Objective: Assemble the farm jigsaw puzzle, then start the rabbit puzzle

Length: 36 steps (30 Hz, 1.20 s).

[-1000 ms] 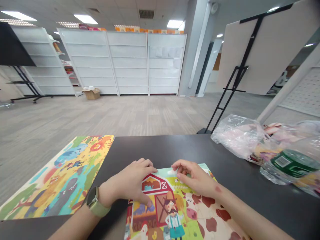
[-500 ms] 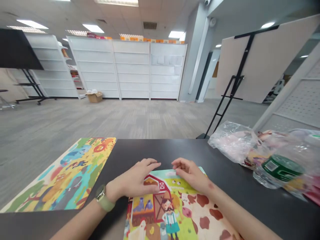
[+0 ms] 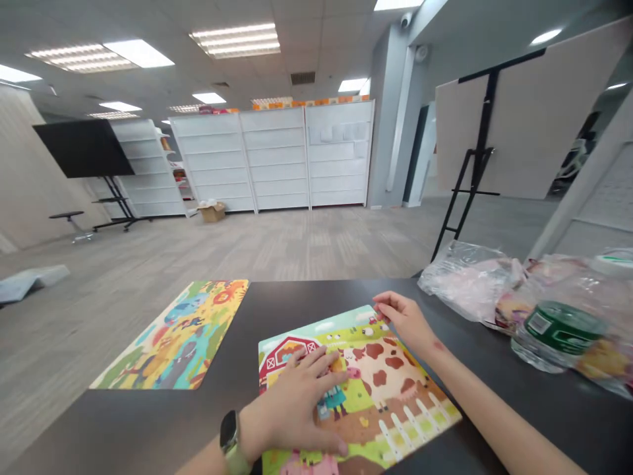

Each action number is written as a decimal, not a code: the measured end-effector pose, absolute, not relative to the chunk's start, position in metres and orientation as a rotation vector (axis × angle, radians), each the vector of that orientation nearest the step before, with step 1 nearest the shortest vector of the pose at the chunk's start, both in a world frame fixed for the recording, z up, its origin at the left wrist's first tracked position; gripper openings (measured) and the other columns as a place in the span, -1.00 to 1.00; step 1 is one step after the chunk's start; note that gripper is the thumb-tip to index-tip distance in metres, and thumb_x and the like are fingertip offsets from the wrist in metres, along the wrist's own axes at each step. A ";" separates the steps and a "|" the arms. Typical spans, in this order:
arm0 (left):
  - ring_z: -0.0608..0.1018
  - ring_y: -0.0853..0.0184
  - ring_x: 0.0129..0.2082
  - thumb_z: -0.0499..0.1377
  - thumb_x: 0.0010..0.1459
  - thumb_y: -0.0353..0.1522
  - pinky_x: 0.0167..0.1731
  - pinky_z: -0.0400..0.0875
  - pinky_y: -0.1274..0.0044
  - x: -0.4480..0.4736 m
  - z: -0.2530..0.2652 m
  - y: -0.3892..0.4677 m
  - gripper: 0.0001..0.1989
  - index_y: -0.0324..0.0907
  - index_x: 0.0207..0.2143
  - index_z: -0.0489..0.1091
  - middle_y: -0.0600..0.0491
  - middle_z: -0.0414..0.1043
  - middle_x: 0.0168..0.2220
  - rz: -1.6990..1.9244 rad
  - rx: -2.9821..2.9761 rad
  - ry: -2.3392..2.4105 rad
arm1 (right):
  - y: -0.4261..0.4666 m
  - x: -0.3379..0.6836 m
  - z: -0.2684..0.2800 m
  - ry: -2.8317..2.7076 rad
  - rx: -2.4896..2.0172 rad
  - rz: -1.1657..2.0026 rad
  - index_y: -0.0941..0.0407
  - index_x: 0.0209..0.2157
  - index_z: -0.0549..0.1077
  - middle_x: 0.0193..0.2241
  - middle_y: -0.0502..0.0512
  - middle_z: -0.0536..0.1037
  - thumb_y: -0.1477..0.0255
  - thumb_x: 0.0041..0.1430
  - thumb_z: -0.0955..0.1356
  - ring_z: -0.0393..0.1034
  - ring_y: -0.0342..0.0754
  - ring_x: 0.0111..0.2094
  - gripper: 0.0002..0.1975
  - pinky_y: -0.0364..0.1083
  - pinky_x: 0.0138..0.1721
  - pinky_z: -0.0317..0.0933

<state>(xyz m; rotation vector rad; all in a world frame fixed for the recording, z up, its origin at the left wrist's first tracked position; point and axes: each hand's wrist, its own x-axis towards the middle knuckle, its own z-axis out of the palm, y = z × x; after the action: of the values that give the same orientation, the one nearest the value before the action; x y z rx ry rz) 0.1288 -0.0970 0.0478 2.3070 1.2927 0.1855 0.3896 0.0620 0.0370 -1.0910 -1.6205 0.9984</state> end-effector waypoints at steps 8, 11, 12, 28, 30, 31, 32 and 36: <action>-0.27 -0.46 0.42 -0.06 0.28 0.16 0.25 -0.34 -0.29 0.165 0.036 -0.079 -0.09 -0.15 0.49 -0.12 -0.15 -0.31 0.51 0.286 1.949 2.000 | 0.058 0.385 0.035 -1.769 -1.064 0.960 0.11 -0.36 0.53 -0.50 0.03 0.57 0.20 0.05 0.37 0.44 -0.03 -0.48 -0.74 -0.06 -0.41 0.29; -0.26 -0.34 0.45 0.02 0.26 0.15 0.30 -0.34 -0.21 0.165 0.036 -0.077 -0.16 0.08 0.47 -0.08 -0.02 -0.24 0.52 0.390 2.146 1.784 | 0.058 0.384 0.030 -1.868 -1.069 0.931 0.09 -0.34 0.53 -0.47 0.02 0.58 0.21 0.10 0.34 0.46 -0.01 -0.46 -0.75 -0.05 -0.38 0.31; -0.24 -0.30 0.46 0.04 0.24 0.15 0.32 -0.33 -0.18 0.162 0.036 -0.078 -0.18 0.17 0.46 -0.05 0.03 -0.19 0.51 0.407 2.200 1.727 | 0.058 0.384 0.028 -1.893 -1.068 0.923 0.09 -0.33 0.53 -0.48 0.02 0.57 0.21 0.11 0.34 0.47 0.00 -0.45 -0.75 -0.04 -0.37 0.32; -0.17 -0.35 0.44 -0.06 0.25 0.23 0.30 -0.22 -0.19 0.091 0.025 -0.059 -0.17 0.13 0.45 0.01 -0.05 -0.10 0.49 0.326 2.041 2.098 | 0.053 0.376 0.021 -2.051 -1.096 0.965 0.06 -0.29 0.55 -0.47 0.03 0.55 0.16 0.15 0.32 0.48 0.02 -0.43 -0.71 -0.04 -0.35 0.33; -0.16 -0.35 0.44 -0.06 0.25 0.23 0.30 -0.23 -0.18 0.088 0.025 -0.059 -0.18 0.11 0.45 0.01 -0.06 -0.09 0.49 0.314 2.032 2.121 | 0.051 0.376 0.024 -2.064 -1.110 0.961 0.06 -0.28 0.54 -0.46 0.03 0.55 0.16 0.16 0.31 0.48 0.02 -0.42 -0.71 -0.04 -0.35 0.32; -0.16 -0.35 0.44 -0.05 0.25 0.22 0.30 -0.23 -0.17 0.088 0.025 -0.058 -0.18 0.10 0.45 0.02 -0.07 -0.08 0.49 0.307 2.028 2.133 | 0.050 0.376 0.026 -2.068 -1.117 0.957 0.06 -0.28 0.54 -0.46 0.03 0.55 0.16 0.16 0.31 0.49 0.02 -0.42 -0.71 -0.04 -0.35 0.32; -0.15 -0.35 0.44 -0.05 0.25 0.21 0.30 -0.23 -0.16 0.087 0.025 -0.058 -0.18 0.09 0.44 0.03 -0.07 -0.07 0.49 0.300 2.023 2.144 | 0.049 0.376 0.028 -2.071 -1.123 0.953 0.06 -0.28 0.54 -0.46 0.03 0.55 0.17 0.15 0.31 0.49 0.02 -0.42 -0.71 -0.04 -0.35 0.32; -0.12 -0.36 0.44 -0.02 0.25 0.20 0.29 -0.18 -0.17 0.089 0.024 -0.057 -0.19 0.10 0.44 0.05 -0.06 -0.08 0.49 0.271 2.011 2.181 | 0.048 0.378 0.031 -2.058 -1.109 0.950 0.06 -0.30 0.53 -0.49 0.01 0.54 0.19 0.15 0.31 0.47 0.01 -0.44 -0.74 -0.05 -0.36 0.31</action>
<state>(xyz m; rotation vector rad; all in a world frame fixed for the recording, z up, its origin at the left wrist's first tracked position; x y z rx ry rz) 0.0887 -0.0570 0.0236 2.0111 2.1811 0.2715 0.3781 0.0481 0.0305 -1.1087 -2.0582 0.9498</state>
